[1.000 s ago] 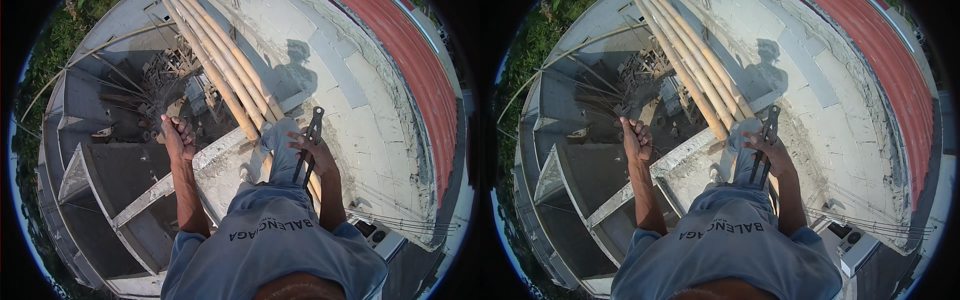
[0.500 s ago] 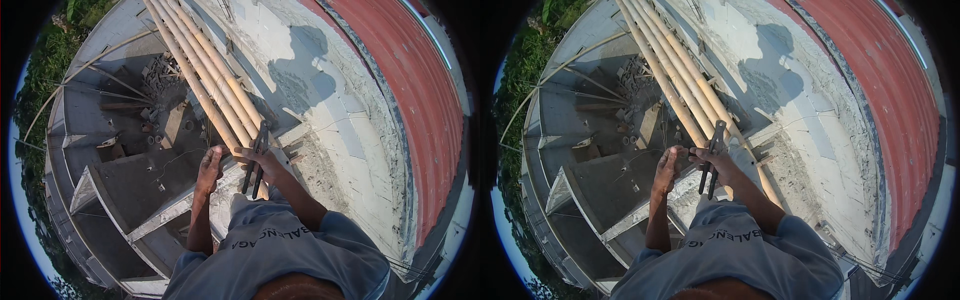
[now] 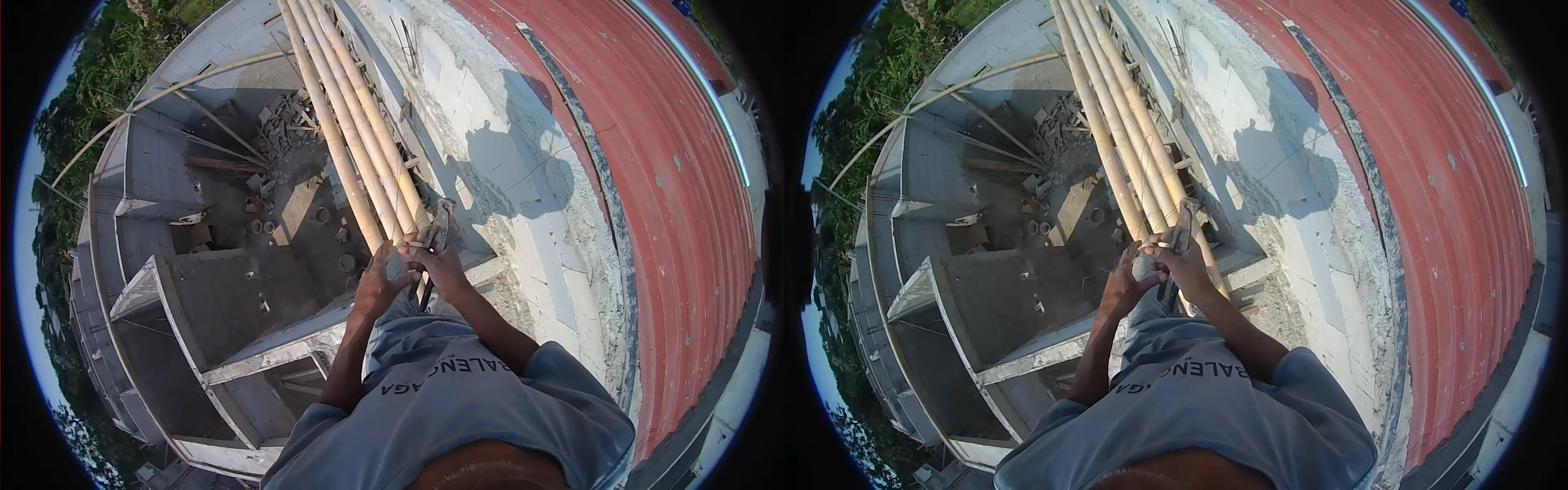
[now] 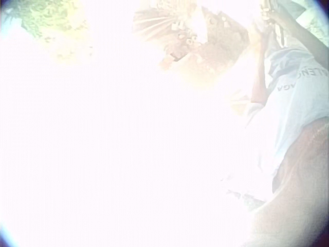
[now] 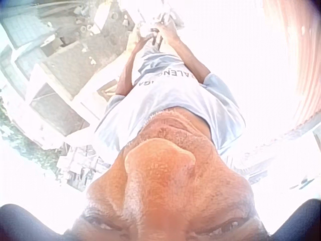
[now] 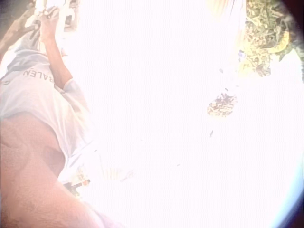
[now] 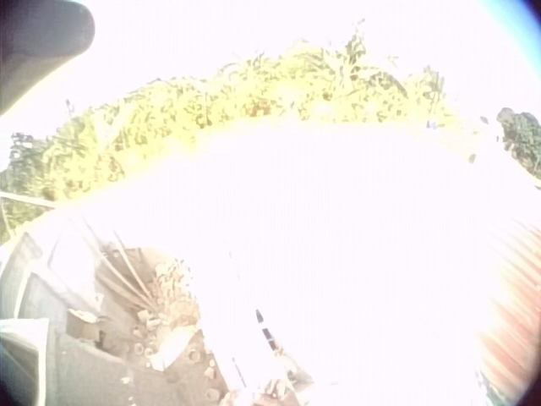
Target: Secure a metal frame component to a concrete pillar using wire and pliers while checking level.
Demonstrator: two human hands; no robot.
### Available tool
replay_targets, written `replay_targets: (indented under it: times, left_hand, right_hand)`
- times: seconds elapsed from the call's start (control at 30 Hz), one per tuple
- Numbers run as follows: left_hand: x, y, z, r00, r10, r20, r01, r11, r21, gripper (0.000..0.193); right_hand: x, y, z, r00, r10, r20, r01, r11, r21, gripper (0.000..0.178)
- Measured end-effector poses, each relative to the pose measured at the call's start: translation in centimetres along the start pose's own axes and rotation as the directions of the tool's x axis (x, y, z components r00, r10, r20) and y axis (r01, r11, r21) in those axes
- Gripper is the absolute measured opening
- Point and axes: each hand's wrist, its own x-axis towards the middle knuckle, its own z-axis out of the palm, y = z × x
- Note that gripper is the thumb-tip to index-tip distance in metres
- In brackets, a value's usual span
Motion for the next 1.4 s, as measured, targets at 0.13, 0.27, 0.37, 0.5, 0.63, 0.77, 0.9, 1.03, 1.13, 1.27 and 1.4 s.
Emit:
replay_targets:
  times: [0.13, 0.27, 0.37, 0.5, 0.63, 0.77, 0.9, 1.03, 1.13, 1.27, 1.4]
  left_hand:
    - [4.6, 0.5, -1.4, 0.999, 0.021, 0.033, -0.025, 0.99, 0.139, 0.1]
    - [13.3, -0.4, -3.8, 0.998, 0.043, 0.04, -0.048, 0.992, 0.12, 0.102]
    - [20.1, 0.4, -7.9, 0.98, 0.145, 0.136, -0.155, 0.986, 0.068, 0.095]
    - [28.2, 1.3, -14.6, 0.975, 0.073, 0.21, -0.141, 0.933, 0.33, 0.071]
    - [34.7, -0.2, -21.3, 0.967, -0.093, 0.235, 0.064, 0.99, 0.126, 0.044]
    - [42.3, -6.8, -26.3, 0.991, -0.131, 0.0, 0.13, 0.982, -0.136, 0.028]
    - [45.9, -5.9, -32.4, 0.967, -0.244, 0.072, 0.251, 0.866, -0.432, 0.035]
    - [54.0, -6.1, -37.7, 0.964, -0.256, -0.072, 0.205, 0.887, -0.414, 0.04]
    - [59.8, -7.8, -41.2, 0.955, -0.273, -0.117, 0.199, 0.881, -0.429, 0.04]
    - [66.4, -10.4, -43.7, 0.954, -0.235, -0.185, 0.186, 0.95, -0.249, 0.035]
    - [66.9, -18.0, -43.5, 0.86, -0.467, -0.204, 0.401, 0.867, -0.295, 0.036]
  right_hand:
    - [5.8, -2.1, 2.0, 0.99, -0.017, 0.143, 0.06, 0.953, -0.297, 0.018]
    - [13.8, -3.7, 4.5, 0.991, -0.083, 0.108, 0.121, 0.9, -0.419, 0.017]
    - [19.7, -5.2, 6.0, 0.992, -0.061, 0.106, 0.096, 0.925, -0.367, 0.019]
    - [26.6, -8.5, 10.7, 0.99, -0.03, 0.134, 0.065, 0.962, -0.266, 0.015]
    - [33.3, -12.3, 15.0, 0.989, -0.007, 0.151, 0.05, 0.957, -0.285, 0.023]
    - [39.8, -14.7, 14.7, 0.993, 0.075, 0.095, -0.055, 0.979, -0.196, 0.031]
    - [44.7, -17.2, 12.7, 0.973, 0.229, -0.019, -0.229, 0.973, -0.022, 0.033]
    - [52.4, -16.1, 5.4, 0.906, 0.419, -0.058, -0.353, 0.825, 0.442, 0.026]
    - [57.1, -17.7, 6.2, 0.851, 0.417, -0.321, -0.175, 0.8, 0.574, 0.017]
    - [64.9, -20.5, 7.5, 0.85, 0.425, -0.312, -0.2, 0.808, 0.554, 0.021]
    - [71.7, -27.0, 16.7, 0.911, 0.383, -0.154, -0.316, 0.887, 0.338, 0.009]
